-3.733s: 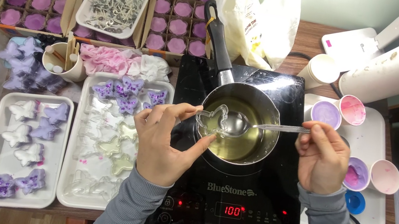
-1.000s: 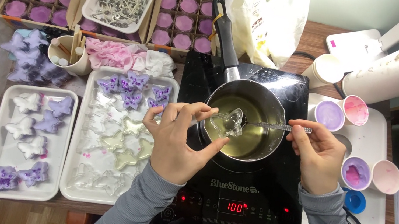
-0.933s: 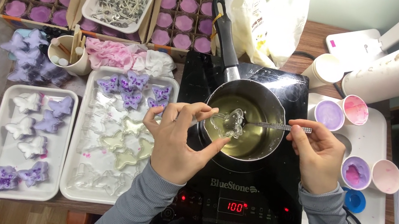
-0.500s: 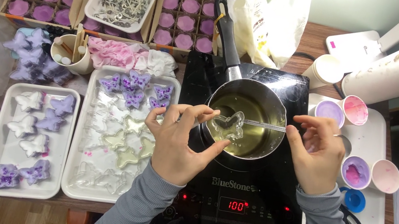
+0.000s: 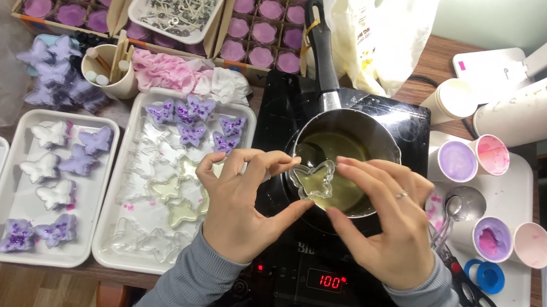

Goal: Pouring melted wax from a pot on a hot plate into butterfly-shaped molds using a spoon.

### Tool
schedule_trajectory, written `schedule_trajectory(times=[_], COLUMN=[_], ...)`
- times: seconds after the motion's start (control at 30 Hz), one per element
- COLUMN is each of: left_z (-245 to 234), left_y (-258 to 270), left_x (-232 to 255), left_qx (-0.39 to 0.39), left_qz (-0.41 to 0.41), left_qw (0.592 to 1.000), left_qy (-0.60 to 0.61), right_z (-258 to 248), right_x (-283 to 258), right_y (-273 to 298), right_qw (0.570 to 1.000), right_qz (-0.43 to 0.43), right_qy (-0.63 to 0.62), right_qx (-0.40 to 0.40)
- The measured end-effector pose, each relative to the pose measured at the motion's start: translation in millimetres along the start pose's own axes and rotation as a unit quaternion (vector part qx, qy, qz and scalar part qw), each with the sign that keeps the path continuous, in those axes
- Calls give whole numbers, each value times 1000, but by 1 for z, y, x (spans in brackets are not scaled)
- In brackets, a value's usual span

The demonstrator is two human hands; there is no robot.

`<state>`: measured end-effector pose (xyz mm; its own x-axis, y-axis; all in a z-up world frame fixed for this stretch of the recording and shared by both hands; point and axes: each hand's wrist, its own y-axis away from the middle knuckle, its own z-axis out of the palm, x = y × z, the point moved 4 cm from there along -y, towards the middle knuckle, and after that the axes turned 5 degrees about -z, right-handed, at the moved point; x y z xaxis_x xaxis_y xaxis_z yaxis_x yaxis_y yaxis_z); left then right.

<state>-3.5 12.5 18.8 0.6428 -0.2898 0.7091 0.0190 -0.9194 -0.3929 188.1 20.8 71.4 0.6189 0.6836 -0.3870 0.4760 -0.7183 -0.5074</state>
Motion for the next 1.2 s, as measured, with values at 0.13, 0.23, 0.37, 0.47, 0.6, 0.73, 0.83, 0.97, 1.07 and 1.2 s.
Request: schedule_trajectory(times=[0.13,0.23,0.37,0.47,0.6,0.73,0.83,0.97,1.07,1.2], left_z=[-10,-20,-34,-47,-62,-75,-86,-96,-102,-106], left_y=[5,10,17,24,33,40,44,50,54,61], left_x=[-3,-7,-13,-18,-33,-46,-52,-65,-73,-87], left_qx=[-2,9,12,27,28,35,35,31,33,31], left_qz=[-18,-15,-29,-30,-40,-55,-67,-79,-90,-100], left_qw=[1000,1000,999,999,998,997,995,994,992,989], left_qy=[-8,-6,-14,-25,-29,-50,-58,-74,-86,-107], right_z=[9,18,34,45,61,79,91,106,119,139], right_x=[-10,-17,-22,-30,-43,-55,-63,-73,-77,-80], right_y=[-12,-17,-19,-23,-33,-41,-45,-49,-51,-53], right_qw=[1000,999,997,996,994,990,990,989,986,980], right_qz=[-18,-25,-21,-35,-50,-56,-56,-69,-79,-56], right_qy=[-5,-13,-46,-57,-67,-79,-70,-61,-60,-53], right_qx=[-7,-32,-51,-55,-76,-101,-112,-119,-130,-181])
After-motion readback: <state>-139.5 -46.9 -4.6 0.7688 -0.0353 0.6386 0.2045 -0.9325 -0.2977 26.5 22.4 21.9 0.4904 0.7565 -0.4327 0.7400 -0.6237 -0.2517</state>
